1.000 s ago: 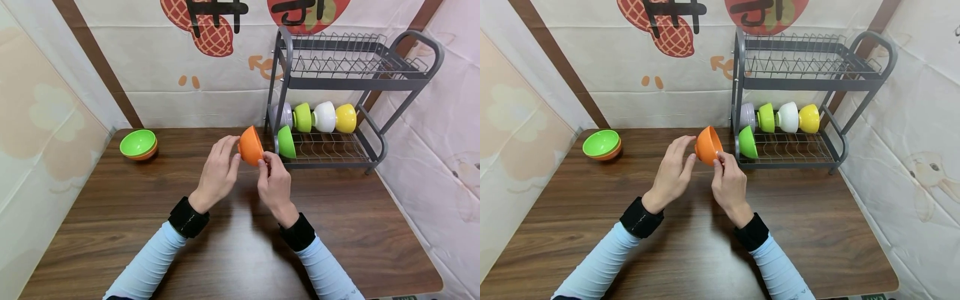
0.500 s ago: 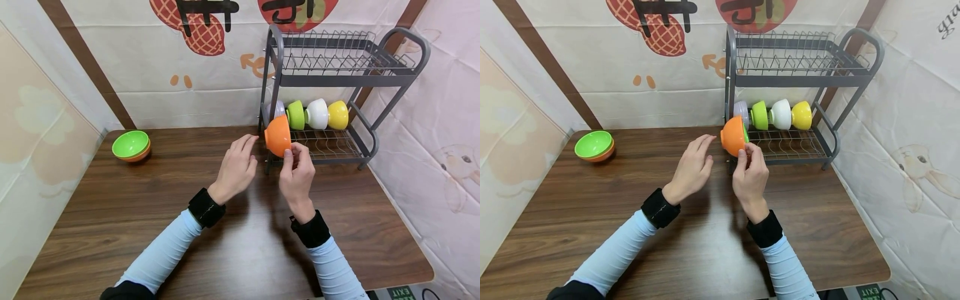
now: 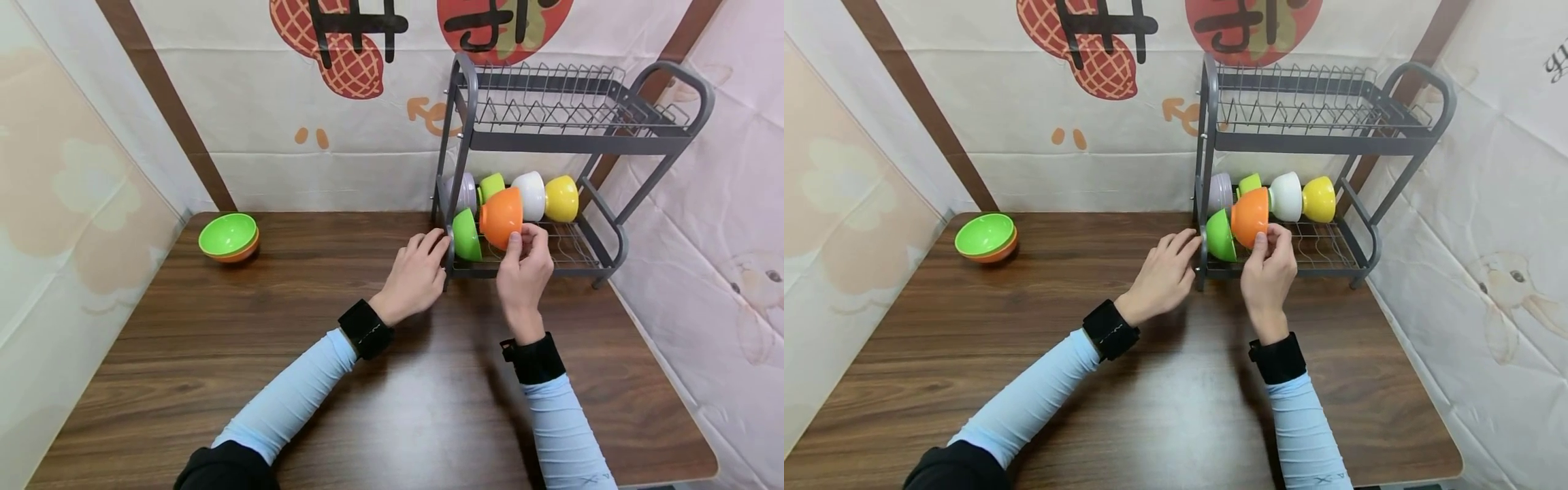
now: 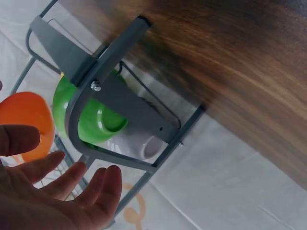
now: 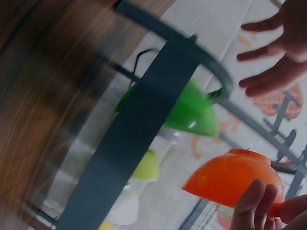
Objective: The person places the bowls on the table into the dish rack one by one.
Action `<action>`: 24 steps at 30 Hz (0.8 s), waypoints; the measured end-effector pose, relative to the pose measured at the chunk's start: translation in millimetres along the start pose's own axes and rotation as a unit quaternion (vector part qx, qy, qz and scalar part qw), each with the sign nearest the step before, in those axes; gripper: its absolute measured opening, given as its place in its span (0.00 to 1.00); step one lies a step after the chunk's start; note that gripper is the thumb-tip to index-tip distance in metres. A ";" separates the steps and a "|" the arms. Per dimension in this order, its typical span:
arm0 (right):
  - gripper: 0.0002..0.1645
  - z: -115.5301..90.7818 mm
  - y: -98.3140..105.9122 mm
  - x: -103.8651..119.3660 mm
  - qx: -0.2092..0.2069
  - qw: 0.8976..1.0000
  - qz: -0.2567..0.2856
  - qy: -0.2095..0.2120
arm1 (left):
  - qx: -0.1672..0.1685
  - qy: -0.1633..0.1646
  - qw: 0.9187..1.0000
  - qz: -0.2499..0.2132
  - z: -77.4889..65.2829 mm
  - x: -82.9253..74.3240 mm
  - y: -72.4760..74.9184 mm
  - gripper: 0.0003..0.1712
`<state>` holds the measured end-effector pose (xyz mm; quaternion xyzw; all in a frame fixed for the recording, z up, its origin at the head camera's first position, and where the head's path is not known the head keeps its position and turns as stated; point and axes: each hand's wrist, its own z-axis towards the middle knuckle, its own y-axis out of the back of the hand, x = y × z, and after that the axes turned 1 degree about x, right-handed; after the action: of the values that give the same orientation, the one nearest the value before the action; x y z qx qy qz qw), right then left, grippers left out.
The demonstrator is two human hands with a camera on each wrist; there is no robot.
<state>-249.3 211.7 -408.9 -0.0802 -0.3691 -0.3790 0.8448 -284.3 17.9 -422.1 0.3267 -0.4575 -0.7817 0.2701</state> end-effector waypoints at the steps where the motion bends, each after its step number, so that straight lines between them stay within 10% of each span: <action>1: 0.12 3.2 1.2 -3.8 0.003 1.000 -0.007 -0.011 | 0.005 0.001 1.000 0.003 -0.1 0.1 -1.1 0.31; 14: 0.16 32.6 7.6 -40.5 0.048 0.980 -0.085 -0.171 | 0.031 -0.009 0.999 0.041 -2.1 -1.0 -8.2 0.29; 24: 0.17 34.7 3.9 -38.9 0.113 0.967 -0.106 -0.201 | 0.029 -0.011 0.998 0.046 -3.2 -3.2 -2.8 0.29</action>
<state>-283.2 251.4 -410.2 -0.0192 -0.5781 -0.3985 0.7118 -280.2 19.7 -424.9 0.3046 -0.4975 -0.7583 0.2910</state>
